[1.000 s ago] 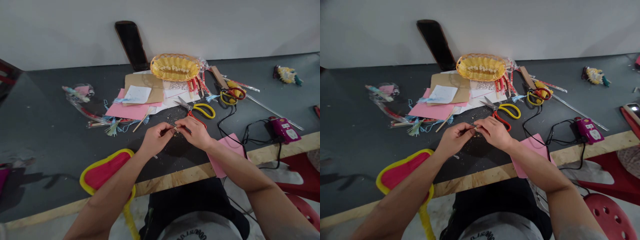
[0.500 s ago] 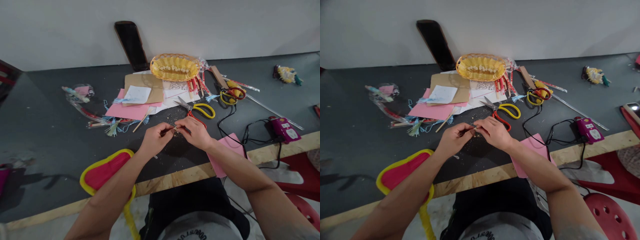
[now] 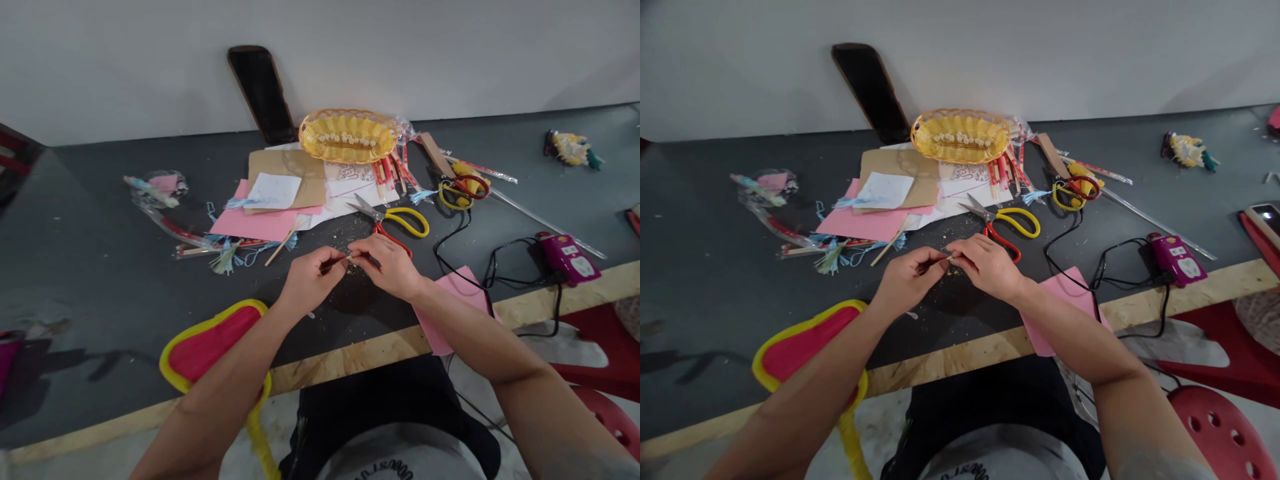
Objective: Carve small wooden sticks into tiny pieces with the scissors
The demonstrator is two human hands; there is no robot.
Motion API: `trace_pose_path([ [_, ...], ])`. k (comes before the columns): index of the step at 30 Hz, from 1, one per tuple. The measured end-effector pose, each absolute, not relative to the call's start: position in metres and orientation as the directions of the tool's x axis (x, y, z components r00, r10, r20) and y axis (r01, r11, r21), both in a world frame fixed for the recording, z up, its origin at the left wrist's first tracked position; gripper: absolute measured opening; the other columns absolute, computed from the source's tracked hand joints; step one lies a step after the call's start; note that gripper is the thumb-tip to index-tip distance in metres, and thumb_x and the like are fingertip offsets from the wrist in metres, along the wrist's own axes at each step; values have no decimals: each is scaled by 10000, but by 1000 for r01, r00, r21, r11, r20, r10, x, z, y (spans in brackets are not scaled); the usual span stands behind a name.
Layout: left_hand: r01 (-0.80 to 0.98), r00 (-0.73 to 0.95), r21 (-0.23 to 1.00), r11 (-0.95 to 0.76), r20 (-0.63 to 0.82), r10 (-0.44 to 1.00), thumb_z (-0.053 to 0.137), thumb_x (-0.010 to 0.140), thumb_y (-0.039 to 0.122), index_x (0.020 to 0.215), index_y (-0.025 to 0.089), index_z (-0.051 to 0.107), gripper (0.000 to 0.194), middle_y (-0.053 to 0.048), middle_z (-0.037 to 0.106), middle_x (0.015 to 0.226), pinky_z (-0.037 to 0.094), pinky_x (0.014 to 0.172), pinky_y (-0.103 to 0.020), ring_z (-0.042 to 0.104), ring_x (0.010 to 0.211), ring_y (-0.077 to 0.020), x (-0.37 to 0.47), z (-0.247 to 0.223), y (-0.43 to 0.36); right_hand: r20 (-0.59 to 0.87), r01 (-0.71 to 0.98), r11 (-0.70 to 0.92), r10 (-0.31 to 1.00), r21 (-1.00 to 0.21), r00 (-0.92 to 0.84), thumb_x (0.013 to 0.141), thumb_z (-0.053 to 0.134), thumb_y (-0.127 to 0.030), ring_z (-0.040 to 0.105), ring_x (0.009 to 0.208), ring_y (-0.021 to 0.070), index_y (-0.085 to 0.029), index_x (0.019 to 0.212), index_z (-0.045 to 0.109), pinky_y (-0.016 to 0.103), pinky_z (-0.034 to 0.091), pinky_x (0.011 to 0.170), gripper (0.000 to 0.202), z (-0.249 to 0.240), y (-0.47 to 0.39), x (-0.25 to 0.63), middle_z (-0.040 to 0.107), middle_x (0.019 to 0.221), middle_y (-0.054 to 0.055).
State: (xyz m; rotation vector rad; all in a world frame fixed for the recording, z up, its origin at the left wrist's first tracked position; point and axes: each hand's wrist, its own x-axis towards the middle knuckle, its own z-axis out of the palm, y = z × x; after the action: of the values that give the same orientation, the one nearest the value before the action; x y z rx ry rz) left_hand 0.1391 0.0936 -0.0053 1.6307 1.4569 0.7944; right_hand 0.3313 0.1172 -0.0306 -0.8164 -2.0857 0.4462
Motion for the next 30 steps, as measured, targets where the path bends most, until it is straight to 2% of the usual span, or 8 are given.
trace_pose_path([
  [30,558,196,818,-143,38,980,567,872,302,873,182,740,211,10,737,754,466,626,-194,625,659,-111,137,-10,93,593,376,726,687,-576,-420,963,574,-141,686,878,166,-223,1133,632,312,570,846,197,-31,117,330,754,974,28],
])
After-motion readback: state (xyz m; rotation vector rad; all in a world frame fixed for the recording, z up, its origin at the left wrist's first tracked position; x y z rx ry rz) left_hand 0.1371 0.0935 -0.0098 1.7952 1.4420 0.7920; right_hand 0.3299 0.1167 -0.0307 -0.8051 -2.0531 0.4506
